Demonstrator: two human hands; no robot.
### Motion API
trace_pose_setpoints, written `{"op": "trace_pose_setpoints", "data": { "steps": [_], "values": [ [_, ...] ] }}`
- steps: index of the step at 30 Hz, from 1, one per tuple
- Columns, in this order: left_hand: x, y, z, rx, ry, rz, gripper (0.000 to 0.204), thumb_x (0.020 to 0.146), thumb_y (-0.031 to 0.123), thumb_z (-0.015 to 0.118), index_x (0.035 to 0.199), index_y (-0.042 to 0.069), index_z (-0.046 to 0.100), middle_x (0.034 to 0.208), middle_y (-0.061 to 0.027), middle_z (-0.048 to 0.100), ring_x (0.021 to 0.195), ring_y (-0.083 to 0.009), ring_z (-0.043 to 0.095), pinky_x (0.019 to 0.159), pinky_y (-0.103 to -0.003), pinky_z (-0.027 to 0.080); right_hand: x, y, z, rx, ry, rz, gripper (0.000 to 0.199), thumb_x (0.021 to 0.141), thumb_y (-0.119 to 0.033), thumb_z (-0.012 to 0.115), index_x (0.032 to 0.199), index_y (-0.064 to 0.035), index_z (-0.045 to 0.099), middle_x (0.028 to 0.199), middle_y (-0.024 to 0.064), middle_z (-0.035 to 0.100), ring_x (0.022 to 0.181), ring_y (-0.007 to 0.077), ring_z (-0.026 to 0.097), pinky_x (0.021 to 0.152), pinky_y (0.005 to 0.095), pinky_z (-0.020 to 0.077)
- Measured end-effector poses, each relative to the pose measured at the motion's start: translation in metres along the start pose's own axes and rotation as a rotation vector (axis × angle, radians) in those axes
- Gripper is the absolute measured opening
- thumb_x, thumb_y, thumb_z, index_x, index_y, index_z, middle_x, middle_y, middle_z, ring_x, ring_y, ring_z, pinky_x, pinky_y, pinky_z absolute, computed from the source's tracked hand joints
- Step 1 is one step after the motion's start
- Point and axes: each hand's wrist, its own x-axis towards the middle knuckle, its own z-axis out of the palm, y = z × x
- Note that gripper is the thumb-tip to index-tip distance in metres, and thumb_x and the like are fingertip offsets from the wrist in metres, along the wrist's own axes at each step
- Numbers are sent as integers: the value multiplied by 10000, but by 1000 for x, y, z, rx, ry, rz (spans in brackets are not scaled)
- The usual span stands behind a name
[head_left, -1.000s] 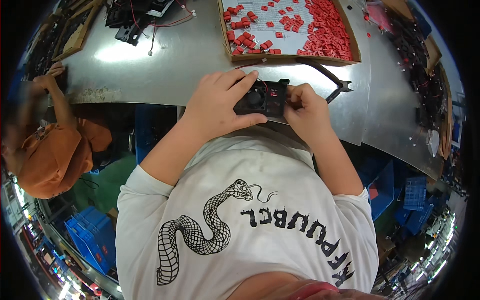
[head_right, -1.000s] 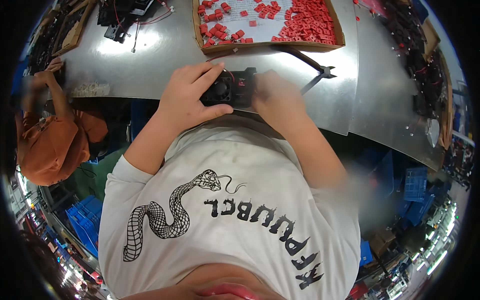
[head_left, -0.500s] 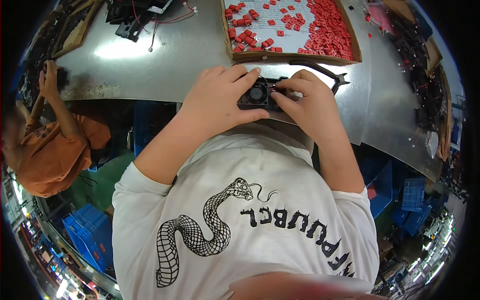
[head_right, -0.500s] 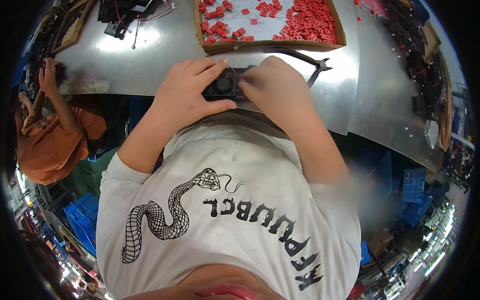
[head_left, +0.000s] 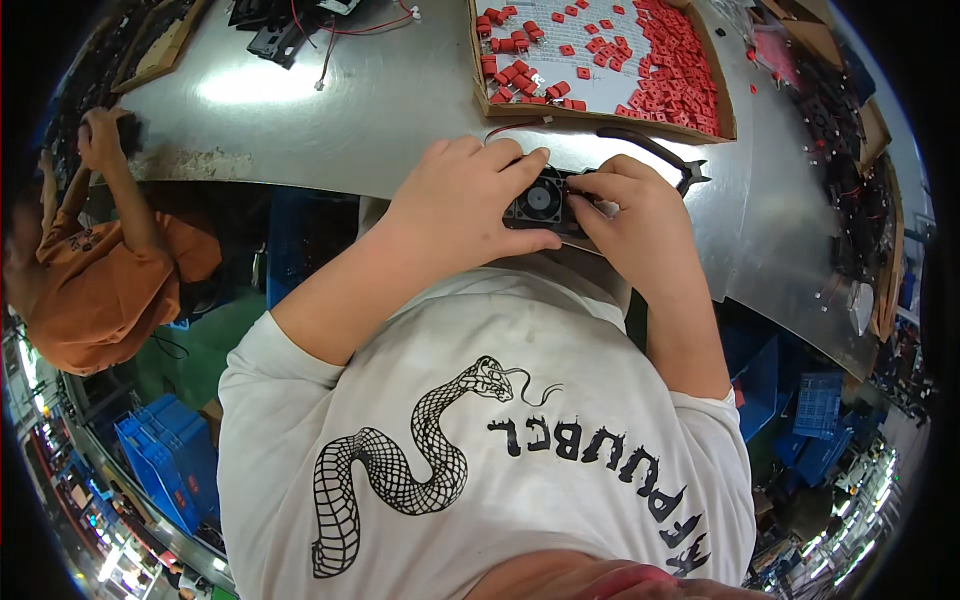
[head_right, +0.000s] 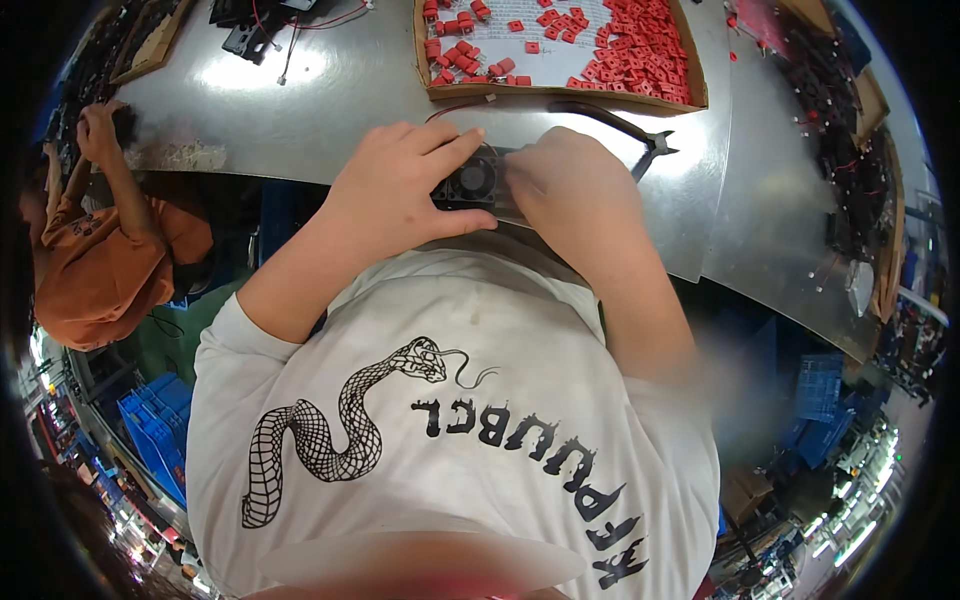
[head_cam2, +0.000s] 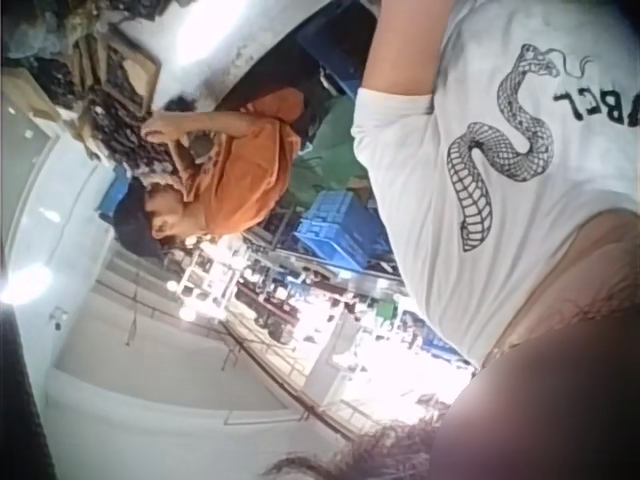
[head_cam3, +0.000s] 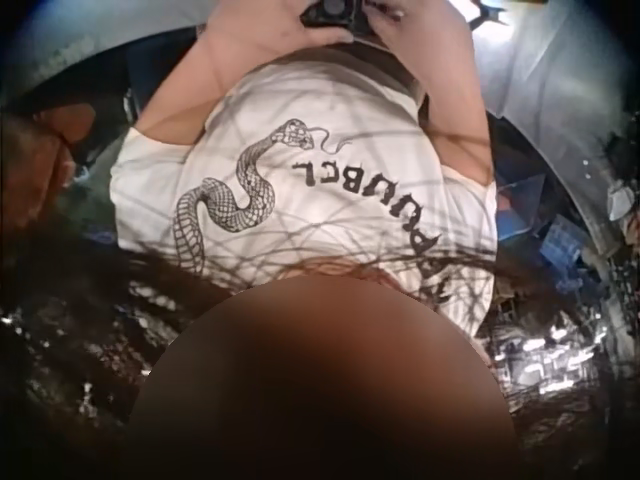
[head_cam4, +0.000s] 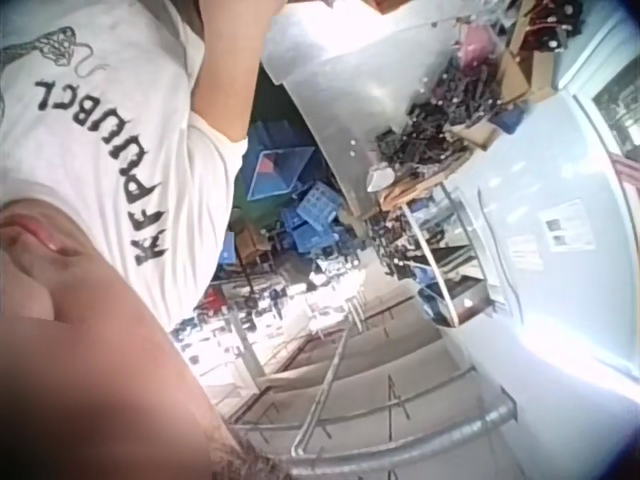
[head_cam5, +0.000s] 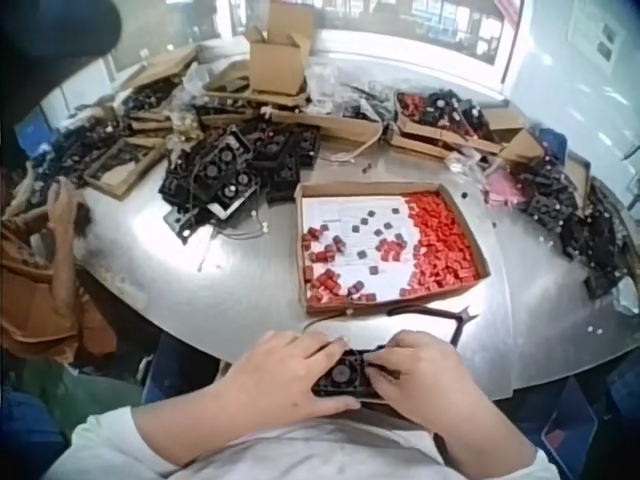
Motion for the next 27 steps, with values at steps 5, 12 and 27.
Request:
{"op": "trace_pose_setpoints", "data": {
  "steps": [5,12,27],
  "values": [
    [-2,-4,4,18,43,9,757,773,585,770,1318,76,634,1145,-77,647,989,-298,626,917,-421,469,1,-3,-2,-64,-30,101,157,846,-98,745,991,-46,775,874,90,689,753,244,664,677,344,518],
    [1,-3,3,31,63,26,759,756,586,784,1300,78,639,1126,-80,649,983,-294,624,902,-424,475,102,56,-31,-116,-14,-4,253,906,-161,709,1133,-56,752,1139,110,711,993,294,681,883,381,534],
    [-6,-6,12,21,118,5,772,727,573,804,1294,76,637,1155,-75,639,954,-288,615,872,-410,475,22,12,-14,-64,-108,-240,167,761,-59,773,926,-39,755,814,85,661,734,237,658,651,347,527]
  ]
}}
